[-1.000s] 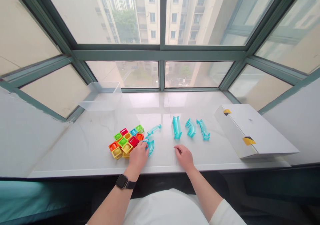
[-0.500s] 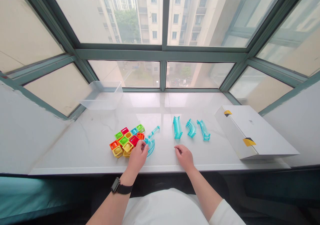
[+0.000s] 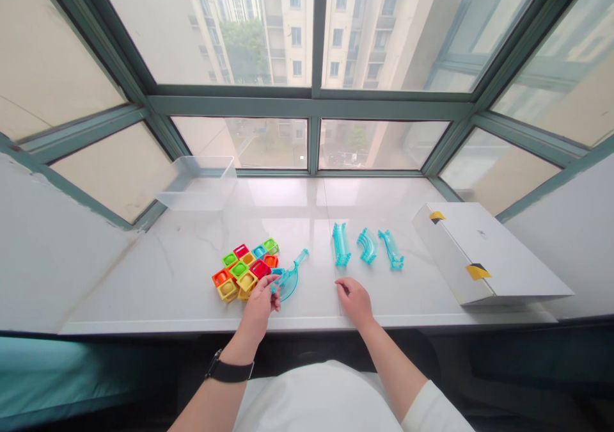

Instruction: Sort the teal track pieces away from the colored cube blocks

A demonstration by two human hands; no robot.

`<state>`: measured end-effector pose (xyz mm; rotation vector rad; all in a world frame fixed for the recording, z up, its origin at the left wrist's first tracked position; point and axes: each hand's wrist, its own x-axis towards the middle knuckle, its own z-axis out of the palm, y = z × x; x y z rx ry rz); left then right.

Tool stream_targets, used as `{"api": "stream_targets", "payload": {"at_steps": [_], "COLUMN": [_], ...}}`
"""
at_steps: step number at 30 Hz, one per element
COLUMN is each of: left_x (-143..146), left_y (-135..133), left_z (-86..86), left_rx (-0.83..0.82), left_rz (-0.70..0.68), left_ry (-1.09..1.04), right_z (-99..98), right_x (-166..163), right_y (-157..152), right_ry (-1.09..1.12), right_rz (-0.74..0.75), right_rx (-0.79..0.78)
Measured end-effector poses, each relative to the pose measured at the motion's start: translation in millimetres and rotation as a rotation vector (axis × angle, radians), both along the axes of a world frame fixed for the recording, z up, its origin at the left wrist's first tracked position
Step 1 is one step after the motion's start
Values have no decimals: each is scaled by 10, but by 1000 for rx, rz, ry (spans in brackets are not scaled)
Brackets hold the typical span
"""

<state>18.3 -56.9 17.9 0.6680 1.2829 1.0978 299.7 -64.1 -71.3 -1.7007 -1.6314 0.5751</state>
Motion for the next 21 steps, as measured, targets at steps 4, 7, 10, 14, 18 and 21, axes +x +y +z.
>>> {"api": "stream_targets", "payload": {"at_steps": [4, 7, 10, 14, 18, 21], "left_x": [20, 34, 53, 89, 157, 227], "left_y": [-25, -40, -65, -113, -141, -143], "left_z": [48, 53, 44, 66, 145, 166], "left_rx": [-38, -56, -65, -46, 0, 55], "left_rz": [36, 30, 4, -27, -62, -138], "left_ry": [-104, -108, -109, -111, -161, -170], "right_z": [-2, 8, 53, 202, 386, 483], "right_x": [2, -10, -87, -348, -621, -689], "right_y": [0, -7, -23, -30, -10, 5], "right_ry": [-9, -33, -33, 65, 249, 417], "right_rz": [7, 32, 127, 307, 363, 321], "right_rx": [0, 20, 56, 82, 35, -31]}}
